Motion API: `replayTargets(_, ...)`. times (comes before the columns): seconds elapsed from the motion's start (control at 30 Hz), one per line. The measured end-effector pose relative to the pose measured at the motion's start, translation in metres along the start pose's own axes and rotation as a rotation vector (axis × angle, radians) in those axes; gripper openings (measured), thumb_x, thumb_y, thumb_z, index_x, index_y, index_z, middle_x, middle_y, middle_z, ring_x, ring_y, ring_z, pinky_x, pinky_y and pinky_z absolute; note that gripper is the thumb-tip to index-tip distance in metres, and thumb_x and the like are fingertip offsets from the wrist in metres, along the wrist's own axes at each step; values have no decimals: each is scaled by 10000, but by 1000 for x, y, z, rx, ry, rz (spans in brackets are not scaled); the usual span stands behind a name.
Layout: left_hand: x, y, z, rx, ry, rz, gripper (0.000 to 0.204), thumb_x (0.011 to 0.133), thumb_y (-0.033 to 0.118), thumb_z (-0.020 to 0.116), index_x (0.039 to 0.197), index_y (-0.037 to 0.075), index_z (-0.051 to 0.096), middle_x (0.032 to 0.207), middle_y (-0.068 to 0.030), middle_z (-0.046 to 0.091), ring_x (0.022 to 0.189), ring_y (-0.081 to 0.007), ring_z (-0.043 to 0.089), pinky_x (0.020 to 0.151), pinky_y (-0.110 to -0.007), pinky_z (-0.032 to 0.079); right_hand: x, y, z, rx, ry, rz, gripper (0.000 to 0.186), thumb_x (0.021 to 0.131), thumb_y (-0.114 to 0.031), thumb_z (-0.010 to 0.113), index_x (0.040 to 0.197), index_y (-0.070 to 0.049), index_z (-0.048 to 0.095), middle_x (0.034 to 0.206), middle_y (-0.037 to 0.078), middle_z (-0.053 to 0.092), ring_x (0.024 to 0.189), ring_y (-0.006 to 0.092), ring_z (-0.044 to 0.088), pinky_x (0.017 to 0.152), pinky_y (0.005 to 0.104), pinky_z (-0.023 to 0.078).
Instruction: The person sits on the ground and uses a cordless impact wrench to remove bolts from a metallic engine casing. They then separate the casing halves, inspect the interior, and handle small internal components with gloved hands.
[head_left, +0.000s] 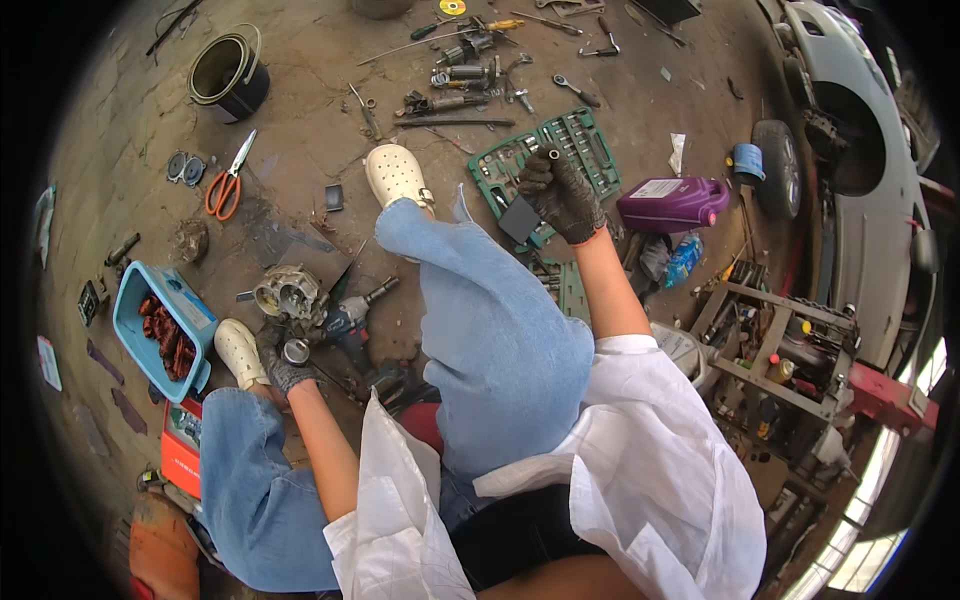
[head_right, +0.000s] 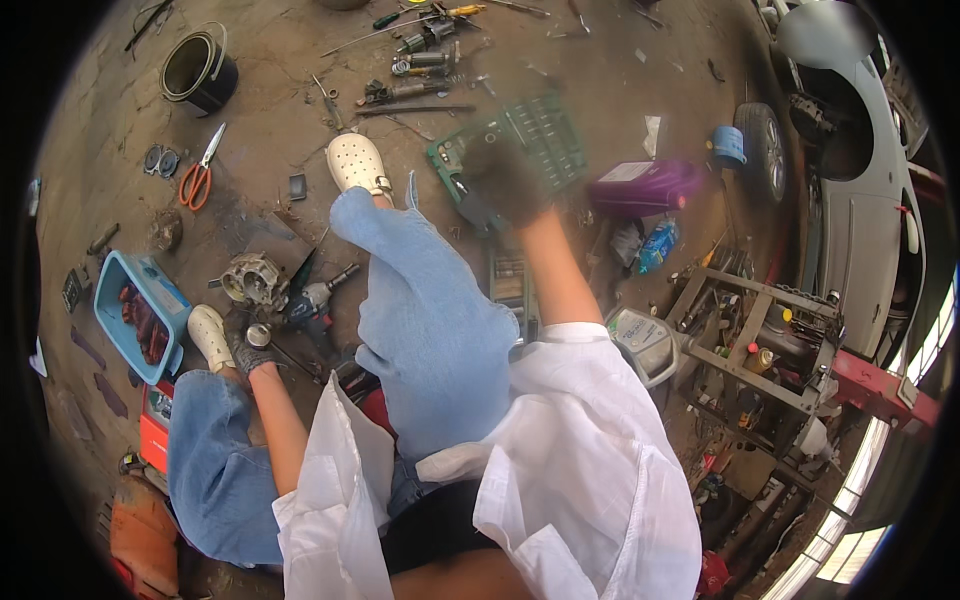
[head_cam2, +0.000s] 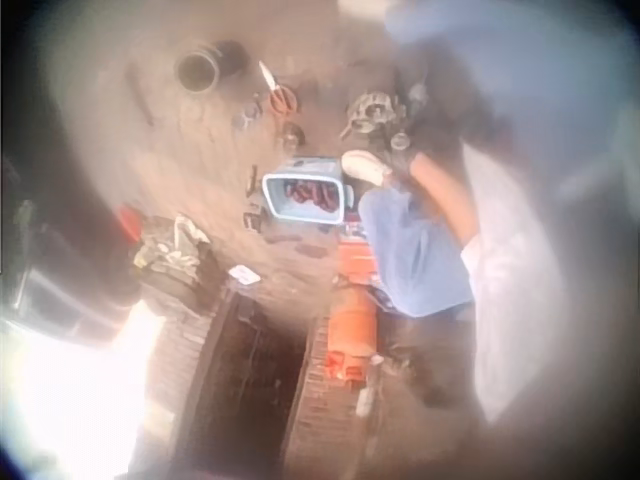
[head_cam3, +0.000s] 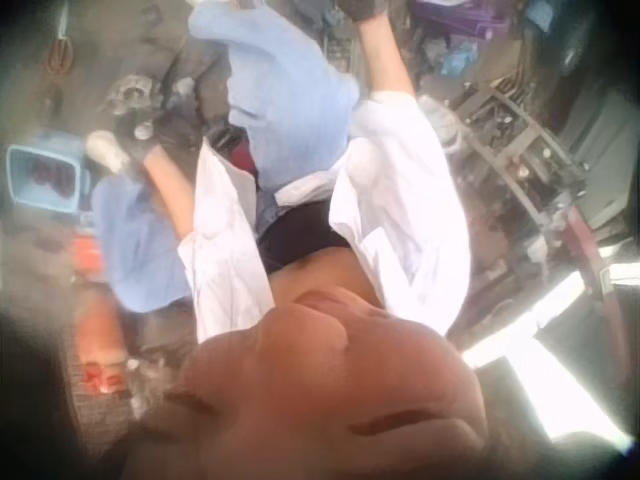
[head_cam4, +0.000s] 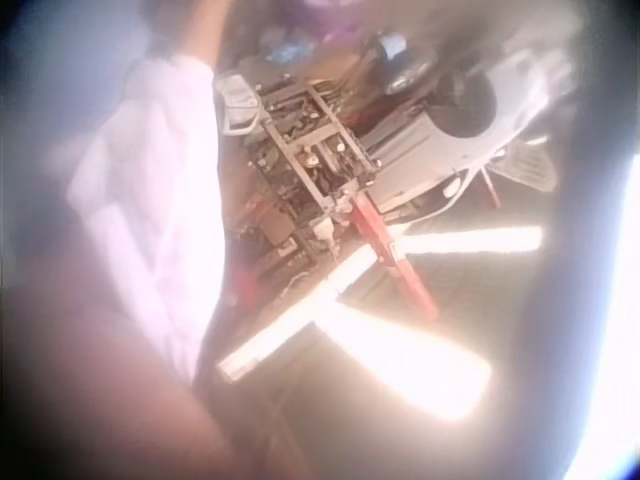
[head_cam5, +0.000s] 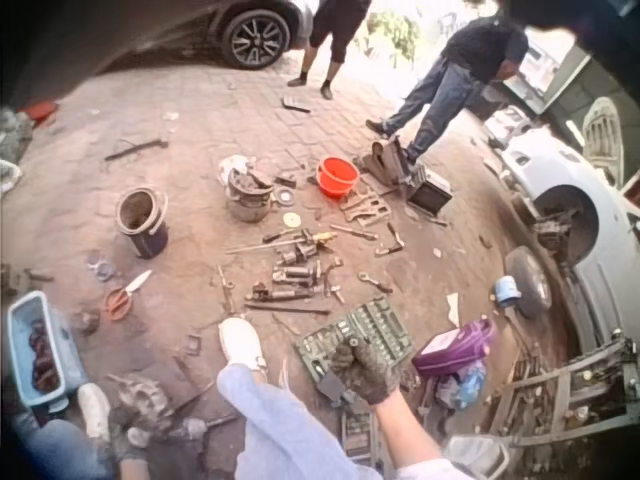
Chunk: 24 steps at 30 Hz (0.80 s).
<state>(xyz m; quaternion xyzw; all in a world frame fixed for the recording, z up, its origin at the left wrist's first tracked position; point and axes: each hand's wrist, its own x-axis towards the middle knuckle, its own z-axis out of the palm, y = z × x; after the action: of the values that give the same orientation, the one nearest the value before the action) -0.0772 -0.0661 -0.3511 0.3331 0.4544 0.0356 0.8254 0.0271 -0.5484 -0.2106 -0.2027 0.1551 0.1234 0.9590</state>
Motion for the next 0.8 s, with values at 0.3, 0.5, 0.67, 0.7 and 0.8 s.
replayTargets(0.3, -12, -16, 41, -473, 173, -220, 440, 921, 330, 425, 1279, 75, 450, 1293, -103, 471, 1168, -280, 444, 1016, -435, 330, 34, 52, 181, -570, -435, 238, 128, 836, -197, 585, 923, -111, 550, 705, -19, 438, 595, 88, 412, 536, 232, 375)
replayTargets(0.5, 73, -97, -24, -451, 213, -24, 439, 892, 316, 489, 1181, -15, 493, 1156, -176, 551, 994, -312, 565, 868, -449, 473, 42, 156, 299, -1481, -436, 243, 211, 780, -126, 673, 960, -57, 586, 869, 22, 575, 800, 115, 535, 712, 247, 448)
replayTargets(0.67, -11, -39, 44, -594, 330, 86, 336, 834, 52, 575, 1164, 27, 512, 1064, -116, 589, 875, -240, 605, 698, -353, 541, 38, 245, 318, -2239, -1142, -387, 192, 732, -97, 702, 899, -46, 622, 813, 74, 599, 726, 175, 598, 659, 284, 479)
replayTargets(0.7, -20, -26, 45, -576, 334, 122, 361, 803, 9, 615, 1150, 62, 529, 1056, -96, 590, 835, -214, 607, 632, -333, 552, 32, 264, 328, -2257, -1203, -386, 192, 726, -105, 705, 891, -49, 623, 794, 85, 595, 710, 194, 599, 642, 292, 479)
replayTargets(0.8, -23, -28, 53, -577, 331, 117, 348, 809, 26, 615, 1145, 62, 534, 1055, -93, 591, 843, -202, 605, 672, -320, 554, 32, 292, 328, -2258, -1332, -453, 200, 712, -127, 712, 876, -52, 626, 756, 101, 589, 694, 222, 598, 621, 308, 478)
